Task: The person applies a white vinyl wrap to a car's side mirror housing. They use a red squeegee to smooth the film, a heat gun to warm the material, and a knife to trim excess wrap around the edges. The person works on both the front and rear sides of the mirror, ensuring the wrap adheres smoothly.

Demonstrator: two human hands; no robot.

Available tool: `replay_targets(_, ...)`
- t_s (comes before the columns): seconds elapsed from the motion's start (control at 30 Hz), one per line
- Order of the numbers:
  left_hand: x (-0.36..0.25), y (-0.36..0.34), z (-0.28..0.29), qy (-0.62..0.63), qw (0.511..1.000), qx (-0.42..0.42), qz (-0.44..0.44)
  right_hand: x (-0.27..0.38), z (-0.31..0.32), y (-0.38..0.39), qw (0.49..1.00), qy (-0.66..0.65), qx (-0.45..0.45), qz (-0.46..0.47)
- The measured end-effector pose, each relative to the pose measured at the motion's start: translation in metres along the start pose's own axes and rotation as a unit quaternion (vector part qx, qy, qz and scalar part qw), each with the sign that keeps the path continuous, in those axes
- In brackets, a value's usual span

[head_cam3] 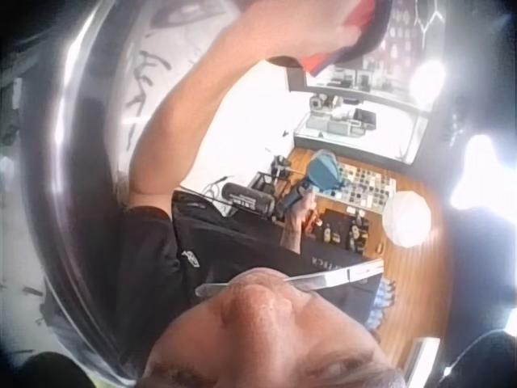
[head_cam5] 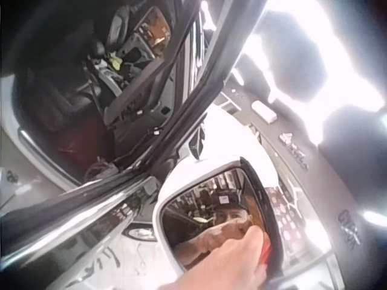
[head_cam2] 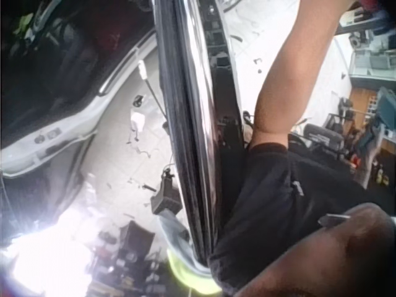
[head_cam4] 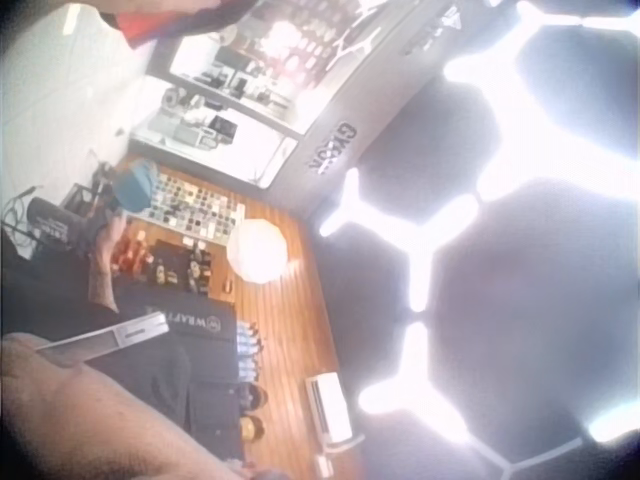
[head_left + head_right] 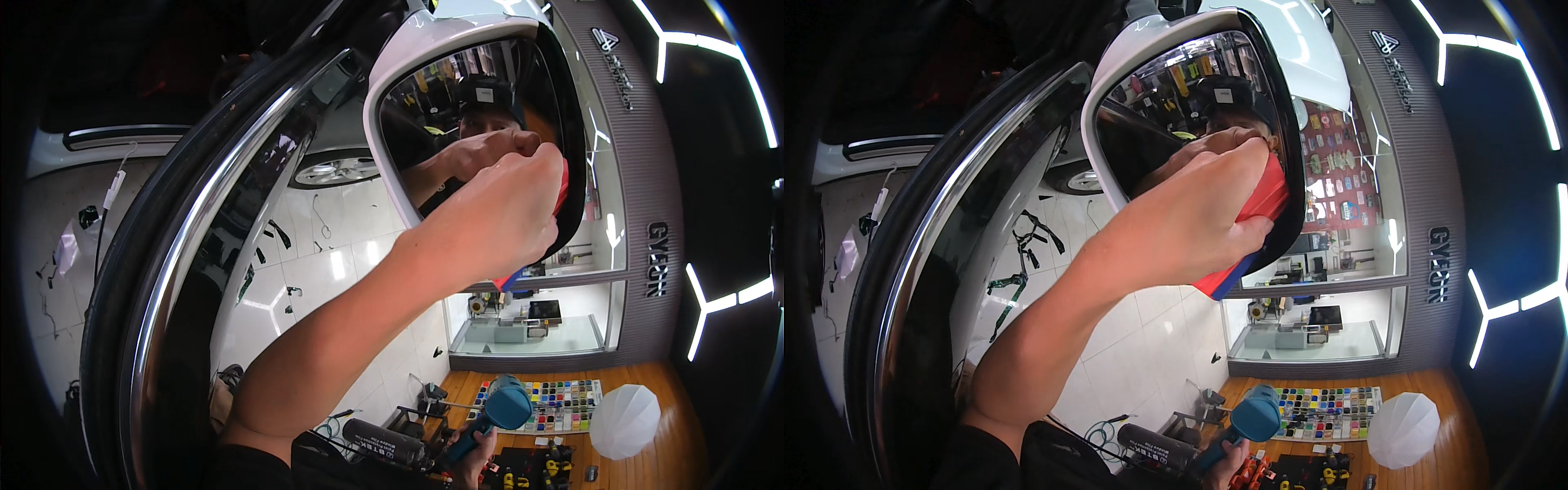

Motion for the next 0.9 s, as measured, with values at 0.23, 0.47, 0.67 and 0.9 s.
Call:
replay_targets(0.23, 0.012, 0.014, 0.009, -0.141, 0.962, 0.229, 0.05, 0.022, -0.044, 0.015, 0.998, 0.008, 0.056, 0.009)
replay_targets(0.47, 0.016, 0.048, 0.095, -0.001, 0.994, -0.085, 0.074, -0.004, 0.001, 0.005, 1.0, 0.011, 0.005, -0.001)
replay_targets(0.67, -0.021, 0.042, 0.088, -0.127, 0.969, -0.182, -0.112, -0.026, -0.001, -0.004, 0.997, -0.058, -0.038, -0.04)
replay_targets(0.9, -0.022, 0.004, 0.042, -0.481, 0.857, -0.162, -0.089, -0.038, -0.023, -0.03, 0.998, -0.005, 0.04, -0.045)
Point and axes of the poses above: each hand's wrist, its own y-axis away from the middle knuckle, its own z-axis out of the back of the hand, x = y × z, the point moved 8 cm from there along -y, towards the middle knuckle, and after that the axes turned 6 degrees about -z, right-handed, at the moved point
